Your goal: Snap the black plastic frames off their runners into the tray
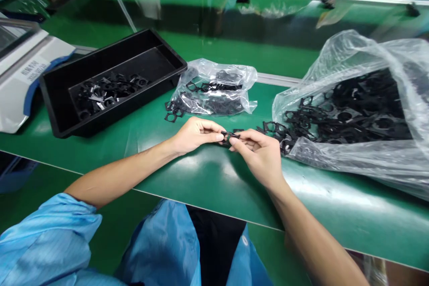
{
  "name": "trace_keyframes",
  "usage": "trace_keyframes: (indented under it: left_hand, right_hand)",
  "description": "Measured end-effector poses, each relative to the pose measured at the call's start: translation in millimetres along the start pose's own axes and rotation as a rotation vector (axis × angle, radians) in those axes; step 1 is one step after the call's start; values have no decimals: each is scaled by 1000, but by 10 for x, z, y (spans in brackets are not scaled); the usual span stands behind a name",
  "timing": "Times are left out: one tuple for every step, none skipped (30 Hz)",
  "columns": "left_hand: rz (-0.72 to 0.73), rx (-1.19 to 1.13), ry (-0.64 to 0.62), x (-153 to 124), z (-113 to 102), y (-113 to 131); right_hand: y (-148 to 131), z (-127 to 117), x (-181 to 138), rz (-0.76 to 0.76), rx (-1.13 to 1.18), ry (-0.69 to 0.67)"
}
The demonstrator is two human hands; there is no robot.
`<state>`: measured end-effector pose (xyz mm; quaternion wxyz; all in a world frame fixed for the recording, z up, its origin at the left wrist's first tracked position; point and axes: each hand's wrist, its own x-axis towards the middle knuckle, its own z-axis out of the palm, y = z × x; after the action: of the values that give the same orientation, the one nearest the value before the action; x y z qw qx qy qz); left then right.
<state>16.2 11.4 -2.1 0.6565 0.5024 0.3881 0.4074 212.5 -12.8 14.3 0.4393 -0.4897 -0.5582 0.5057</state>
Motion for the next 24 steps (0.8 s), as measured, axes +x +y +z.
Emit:
trace_keyframes:
  left_hand:
    - [-13,2,-8,2,-5,3]
    - [-24,6,-18,4,-10,5]
    - [-30,13,-26,6,-13,6]
    - [-32,21,-33,7,-16,6]
    - [-28,30,-37,9,-17,6]
    - [-23,39,-39,10,-18,6]
    - [-18,47,-42,12,-18,8]
    - [-15,55,-46,13,-18,11]
    - [-13,62,-51,14,-19,15]
    - [-13,67,-56,15,-19,21]
    - [-12,69,-61,16,-20,27]
    - [-14,67,-62,17,-21,32]
    - [-18,56,-60,17,-21,35]
    - [-26,37,-57,17,-22,36]
    - [-41,8,-54,17,-22,33]
    - [-60,-30,-53,17,-23,27]
    - [-83,-74,-57,17,-24,17]
    - [-106,-121,-65,17,-25,5]
    - [-130,-166,-77,17,-27,-8]
    - [-152,-205,-92,18,-30,-22]
    - [-173,-238,-106,19,-33,-34]
    - [-193,-264,-118,19,-36,-45]
    - [-211,-285,-127,19,-39,-54]
    - [-227,-301,-134,18,-40,-59]
  right_hand:
    - [2,-3,2,12,6,-1]
    - [3,-6,5,25,11,-3]
    - [4,-8,9,36,17,-4]
    - [5,-10,13,42,22,-3]
    - [5,-11,16,44,25,0]
    - [5,-11,19,44,25,4]
    - [6,-11,21,42,23,6]
    - [6,-11,22,40,19,6]
    - [6,-10,23,40,15,7]
    - [5,-9,23,44,13,9]
    - [3,-8,24,49,17,11]
    - [-1,-7,25,56,26,11]
    - [-7,-7,26,62,38,9]
    - [-15,-6,28,69,50,3]
    - [-26,-5,30,77,63,-7]
    - [-38,-5,32,84,74,-17]
    - [-50,-3,34,92,85,-27]
    - [-61,-2,36,100,97,-33]
    - [-70,1,38,108,109,-38]
    - [-77,3,40,115,121,-40]
    - [-80,5,42,120,131,-42]
    - [-81,7,44,123,140,-46]
    - [-79,9,46,124,148,-52]
    - [-76,10,48,125,156,-56]
